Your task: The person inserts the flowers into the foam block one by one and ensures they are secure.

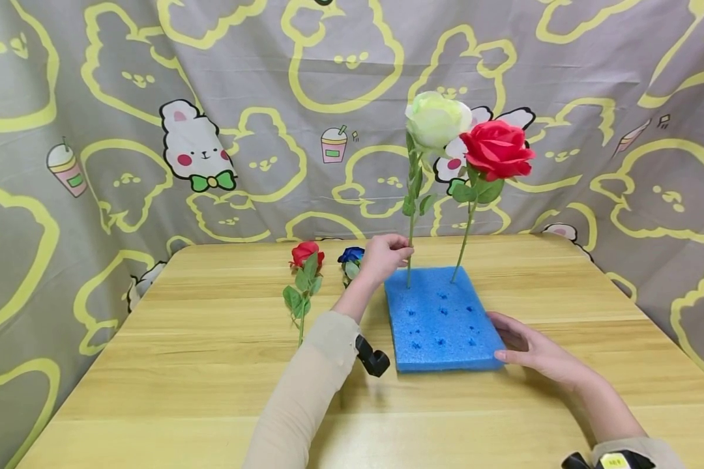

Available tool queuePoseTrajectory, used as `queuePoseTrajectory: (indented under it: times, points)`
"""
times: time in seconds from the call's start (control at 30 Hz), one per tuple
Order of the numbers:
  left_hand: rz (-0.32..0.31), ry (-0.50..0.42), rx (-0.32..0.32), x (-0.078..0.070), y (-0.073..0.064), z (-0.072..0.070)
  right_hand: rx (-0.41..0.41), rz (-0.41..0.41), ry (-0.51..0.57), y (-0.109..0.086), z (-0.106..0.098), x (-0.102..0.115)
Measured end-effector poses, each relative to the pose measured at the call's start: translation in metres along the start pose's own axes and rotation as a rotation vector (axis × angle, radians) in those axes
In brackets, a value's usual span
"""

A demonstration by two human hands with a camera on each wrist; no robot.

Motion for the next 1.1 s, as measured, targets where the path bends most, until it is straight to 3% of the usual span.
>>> queuePoseTrajectory:
  times: [0.2,0.5,0.73,1.1]
  points:
    - [-0.005,0.006,0.0,0.001,0.0,0.0,-0.006,0.015,-0.011,0.0,0.0,-0.002]
    - [-0.018,0.04,0.029,0.001,-0.001,0.001,-0.009,-0.051,-0.058,0.001,0.0,0.002]
    - [-0.021,0.063,0.048,0.004,-0.001,0.001,0.001,-0.058,-0.072,0.001,0.0,0.002]
    - [-0.064,0.058,0.073,0.011,-0.002,0.003,0.006,-0.061,-0.072,0.001,0.0,0.002]
Point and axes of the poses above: each hand's wrist, its own y-axis towards the middle knuckle, its own z-axis out of the palm, x = y × z, the point moved 5 cm from there along y, towards the middle knuckle, and after that the axes turned 9 degrees about x, right-handed, at the moved point
